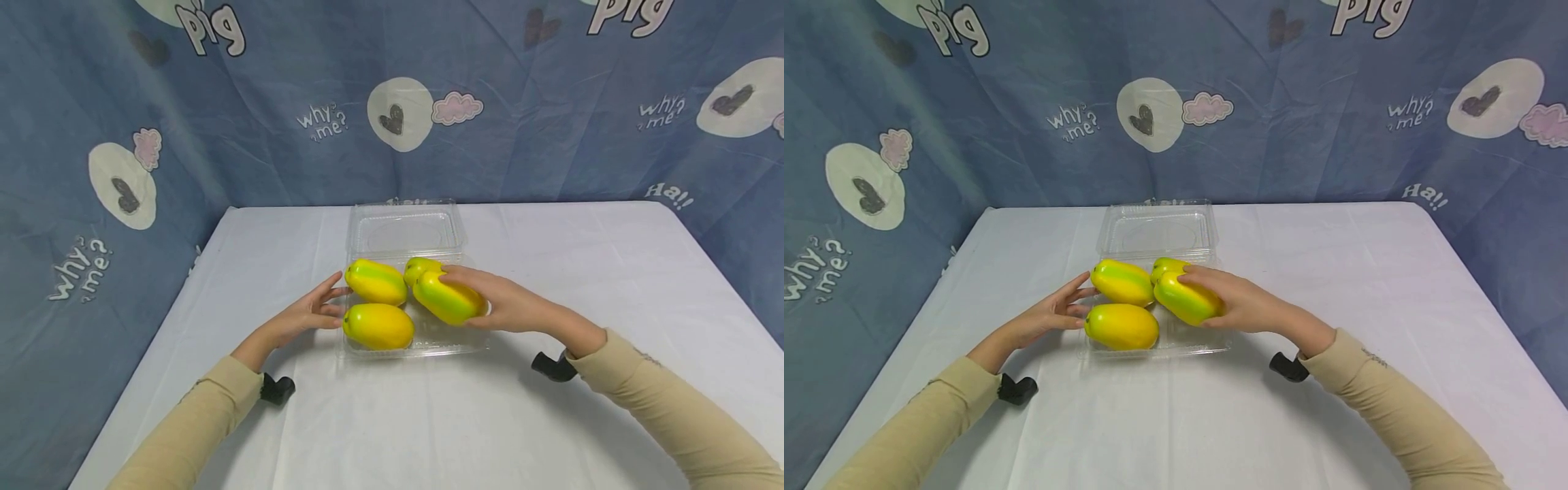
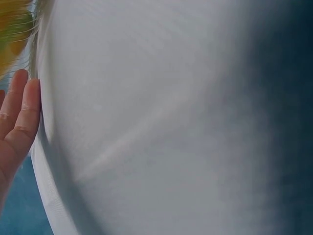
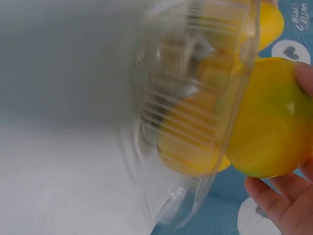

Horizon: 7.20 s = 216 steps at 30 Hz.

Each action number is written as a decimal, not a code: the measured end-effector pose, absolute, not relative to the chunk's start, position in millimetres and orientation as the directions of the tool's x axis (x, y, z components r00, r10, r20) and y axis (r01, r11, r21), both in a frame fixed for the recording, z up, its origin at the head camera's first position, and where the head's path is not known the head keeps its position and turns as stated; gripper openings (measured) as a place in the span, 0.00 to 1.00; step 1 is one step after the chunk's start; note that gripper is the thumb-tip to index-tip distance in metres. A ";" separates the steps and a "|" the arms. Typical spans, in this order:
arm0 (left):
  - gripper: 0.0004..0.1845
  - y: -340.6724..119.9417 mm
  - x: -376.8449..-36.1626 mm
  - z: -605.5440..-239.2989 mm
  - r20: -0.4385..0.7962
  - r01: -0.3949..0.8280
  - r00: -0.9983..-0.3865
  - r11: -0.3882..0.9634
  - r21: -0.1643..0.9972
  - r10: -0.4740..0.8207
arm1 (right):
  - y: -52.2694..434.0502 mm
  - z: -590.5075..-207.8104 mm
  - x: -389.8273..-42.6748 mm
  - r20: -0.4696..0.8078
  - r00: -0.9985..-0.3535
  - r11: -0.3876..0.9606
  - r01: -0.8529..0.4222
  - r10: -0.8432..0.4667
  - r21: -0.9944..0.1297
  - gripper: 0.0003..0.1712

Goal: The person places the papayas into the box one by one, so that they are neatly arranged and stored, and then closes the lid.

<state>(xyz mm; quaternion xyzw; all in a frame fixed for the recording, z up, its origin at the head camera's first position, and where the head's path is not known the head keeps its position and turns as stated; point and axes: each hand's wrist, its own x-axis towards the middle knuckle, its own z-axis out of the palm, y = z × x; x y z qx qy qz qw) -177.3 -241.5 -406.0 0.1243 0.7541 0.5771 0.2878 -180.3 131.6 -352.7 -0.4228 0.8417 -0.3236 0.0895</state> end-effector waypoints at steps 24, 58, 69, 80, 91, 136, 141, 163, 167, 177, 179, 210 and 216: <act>0.52 -240.4 -179.1 -405.3 -0.301 -0.150 -0.798 0.312 0.938 0.522 | 118.0 -372.1 -173.9 0.057 -0.543 0.422 -0.710 -0.838 -0.564 0.39; 0.50 -241.1 -180.3 -402.8 -0.291 -0.126 -0.799 0.327 0.936 0.526 | 125.5 -364.2 -184.0 -0.035 -0.607 0.461 -0.564 -0.794 -0.685 0.39; 0.45 -252.1 -194.8 -383.7 -0.247 -0.039 -0.815 0.375 0.926 0.525 | 138.7 -339.6 -206.8 0.026 -0.695 0.504 -0.546 -0.719 -0.670 0.37; 0.40 -252.6 -231.2 -367.6 -0.230 -0.054 -0.902 0.434 0.899 0.365 | 146.4 -340.3 -252.2 0.059 -0.802 0.559 -0.465 -0.594 -0.686 0.36; 0.37 -232.5 -256.4 -378.7 -0.286 -0.172 -0.940 0.466 0.868 0.185 | 149.4 -382.9 -289.8 -0.133 -0.926 0.510 -0.071 -0.354 -0.857 0.35; 0.30 -205.4 -261.4 -387.0 -0.225 -0.171 -0.968 0.368 0.914 0.108 | 126.7 -397.4 -287.5 -0.230 -0.936 0.177 0.187 -0.266 -0.966 0.33; 0.31 -202.5 -263.5 -385.5 -0.205 -0.168 -0.977 0.373 0.912 0.063 | 125.6 -395.0 -288.8 -0.200 -0.953 0.178 0.161 -0.228 -0.971 0.34; 0.33 -209.6 -266.2 -345.8 -0.103 -0.070 -0.992 0.383 0.921 0.066 | 118.0 -346.2 -281.2 -0.146 -0.978 0.241 0.106 -0.152 -0.965 0.34; 0.31 -212.3 -262.1 -331.5 -0.070 -0.031 -0.994 0.416 0.909 0.081 | 116.7 -332.7 -273.9 -0.111 -0.980 0.247 0.068 -0.164 -0.967 0.34; 0.27 -214.8 -244.0 -307.7 0.012 0.066 -0.994 0.506 0.860 0.110 | 126.7 -310.0 -253.5 -0.021 -0.979 0.303 -0.042 -0.203 -0.952 0.34; 0.28 -214.6 -240.6 -305.3 0.014 0.070 -0.994 0.522 0.850 0.110 | 129.0 -307.2 -249.4 -0.013 -0.979 0.309 -0.052 -0.204 -0.950 0.33; 0.32 -220.4 -157.3 -318.8 0.053 0.098 -0.994 0.570 0.816 0.094 | 156.4 -314.4 -168.5 -0.048 -0.925 0.263 -0.057 -0.377 -0.963 0.29; 0.25 -219.2 -138.3 -329.2 0.091 0.133 -0.990 0.531 0.837 0.104 | 158.6 -325.7 -155.7 -0.036 -0.927 0.235 -0.057 -0.373 -0.970 0.32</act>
